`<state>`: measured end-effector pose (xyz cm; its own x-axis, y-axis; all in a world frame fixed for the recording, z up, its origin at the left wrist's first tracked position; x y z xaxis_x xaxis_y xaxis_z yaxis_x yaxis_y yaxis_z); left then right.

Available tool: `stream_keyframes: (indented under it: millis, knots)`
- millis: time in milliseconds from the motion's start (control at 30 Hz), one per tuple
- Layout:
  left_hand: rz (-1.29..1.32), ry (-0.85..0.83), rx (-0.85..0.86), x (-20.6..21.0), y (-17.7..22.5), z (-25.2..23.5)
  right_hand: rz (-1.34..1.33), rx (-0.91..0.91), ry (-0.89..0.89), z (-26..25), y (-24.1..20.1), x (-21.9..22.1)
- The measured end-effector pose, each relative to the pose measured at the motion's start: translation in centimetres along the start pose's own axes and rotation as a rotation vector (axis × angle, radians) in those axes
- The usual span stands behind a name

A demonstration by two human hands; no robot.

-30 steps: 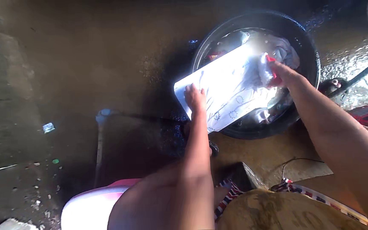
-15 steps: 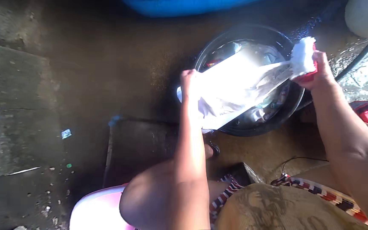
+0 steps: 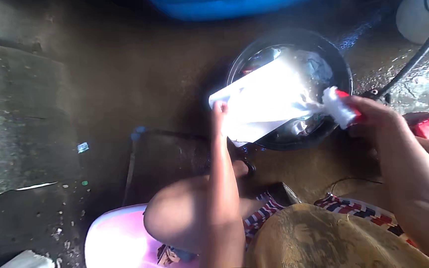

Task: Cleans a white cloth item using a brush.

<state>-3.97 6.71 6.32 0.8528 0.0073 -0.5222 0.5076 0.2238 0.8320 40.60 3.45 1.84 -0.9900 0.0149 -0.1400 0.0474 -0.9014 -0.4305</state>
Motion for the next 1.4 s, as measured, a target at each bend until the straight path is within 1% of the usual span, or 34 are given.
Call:
stream_keyframes:
  millis: [33,67,133,200,267,333,367,400,467,500,567,600,633,667,700,733,767,833,867,900,933,967,1000,1067,1100,1133,1167,1233,1333,1367,1400]
  knots:
    - [-0.071,-0.042,-0.100,0.8,-2.9,0.9,0.131,0.044,0.071,-1.4,0.1,1.4]
    - [-0.121,-0.073,-0.189,1.5,-5.5,2.0,0.223,0.039,0.109,-2.5,0.1,3.4]
    - [-0.184,-0.077,-0.324,2.4,-9.1,3.8,0.386,-0.074,0.134,-3.3,0.1,9.1]
    - [-0.211,-0.023,-0.398,2.8,-10.2,4.9,0.658,-0.235,0.133,-1.7,-0.4,16.5]
    - [-0.248,0.006,-0.434,2.6,-9.9,5.0,0.888,-0.494,0.050,0.7,0.0,24.6]
    - [-0.299,-0.005,-0.482,2.4,-9.9,5.4,1.046,-0.714,-0.101,2.1,0.8,30.7]
    - [-0.293,-0.005,-0.503,2.2,-10.2,5.8,1.142,-0.747,-0.182,2.2,0.7,32.6]
    - [-0.237,0.020,-0.504,2.1,-11.0,6.2,1.228,-0.743,-0.242,1.8,0.0,33.5]
    - [-0.126,0.059,-0.493,2.1,-12.4,6.2,1.291,-0.732,-0.246,-1.0,-3.1,33.0]
    - [-0.096,0.061,-0.499,2.1,-12.7,6.2,1.270,-0.699,-0.180,-3.1,-5.2,31.8]
    - [-0.055,0.049,-0.518,2.0,-12.5,6.2,1.172,-0.571,0.042,-7.3,-10.2,28.6]
    - [-0.026,0.056,-0.530,1.9,-12.3,6.1,1.145,-0.495,0.159,-8.5,-12.7,27.2]
    - [0.001,0.065,-0.548,1.9,-12.4,6.1,1.127,-0.428,0.240,-8.6,-14.6,26.2]
    - [0.021,0.067,-0.565,1.9,-12.5,6.1,1.132,-0.400,0.292,-8.1,-15.5,25.9]
    - [0.035,0.065,-0.580,1.8,-12.7,6.1,1.137,-0.419,0.292,-7.4,-15.4,26.2]
    - [0.043,0.058,-0.591,1.8,-12.7,6.0,1.137,-0.481,0.240,-6.3,-14.0,27.1]
    - [0.052,0.050,-0.599,1.8,-12.8,5.9,1.142,-0.574,0.160,-5.0,-11.6,28.4]
    - [0.069,0.051,-0.602,2.0,-12.9,5.9,1.221,-0.706,-0.087,-1.1,-5.4,31.4]
    - [0.070,0.056,-0.597,1.9,-12.8,5.9,1.278,-0.745,-0.204,0.5,-2.8,32.6]
    - [0.068,0.059,-0.587,1.9,-12.8,6.0,1.333,-0.730,-0.295,1.1,-1.7,33.3]
    - [0.067,0.056,-0.580,1.8,-12.7,5.9,1.339,-0.707,-0.321,0.4,-2.0,33.3]
    - [0.063,0.053,-0.574,1.8,-12.7,5.8,1.306,-0.662,-0.289,-1.0,-3.5,32.9]
    - [0.060,0.052,-0.574,1.8,-12.6,5.9,1.257,-0.602,-0.218,-2.9,-5.6,31.9]
    - [0.054,0.058,-0.582,2.1,-12.5,6.1,1.112,-0.507,-0.009,-6.3,-10.1,29.2]
    - [0.039,0.061,-0.585,2.1,-12.4,5.9,1.057,-0.466,0.078,-7.0,-12.1,28.3]
    - [0.020,0.055,-0.588,2.0,-12.4,5.9,1.017,-0.439,0.135,-7.1,-13.1,27.9]
    - [-0.003,0.046,-0.584,2.1,-12.4,6.0,0.982,-0.431,0.158,-6.6,-13.2,28.2]
    - [-0.064,0.039,-0.549,2.3,-12.5,6.0,0.915,-0.492,0.144,-4.4,-10.5,29.7]
    - [-0.150,0.029,-0.497,2.7,-12.2,5.8,0.954,-0.560,-0.040,1.1,-1.8,32.8]
    - [-0.185,0.018,-0.494,2.9,-11.9,5.8,0.996,-0.546,-0.113,2.0,0.2,32.6]
    - [-0.221,0.010,-0.493,3.1,-11.7,5.8,1.010,-0.512,-0.132,1.9,1.2,31.2]
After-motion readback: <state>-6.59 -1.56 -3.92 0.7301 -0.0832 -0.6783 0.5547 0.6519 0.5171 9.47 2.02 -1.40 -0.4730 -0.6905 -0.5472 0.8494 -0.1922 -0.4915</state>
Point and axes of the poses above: each hand's wrist, its own z-axis away from the middle knuckle, its own x-axis out of the palm, y = z × x, the point moved 4 cm from there along -z, towards the middle knuckle, and after that the axes turned 13 degrees about x, right-handed, at the moved point
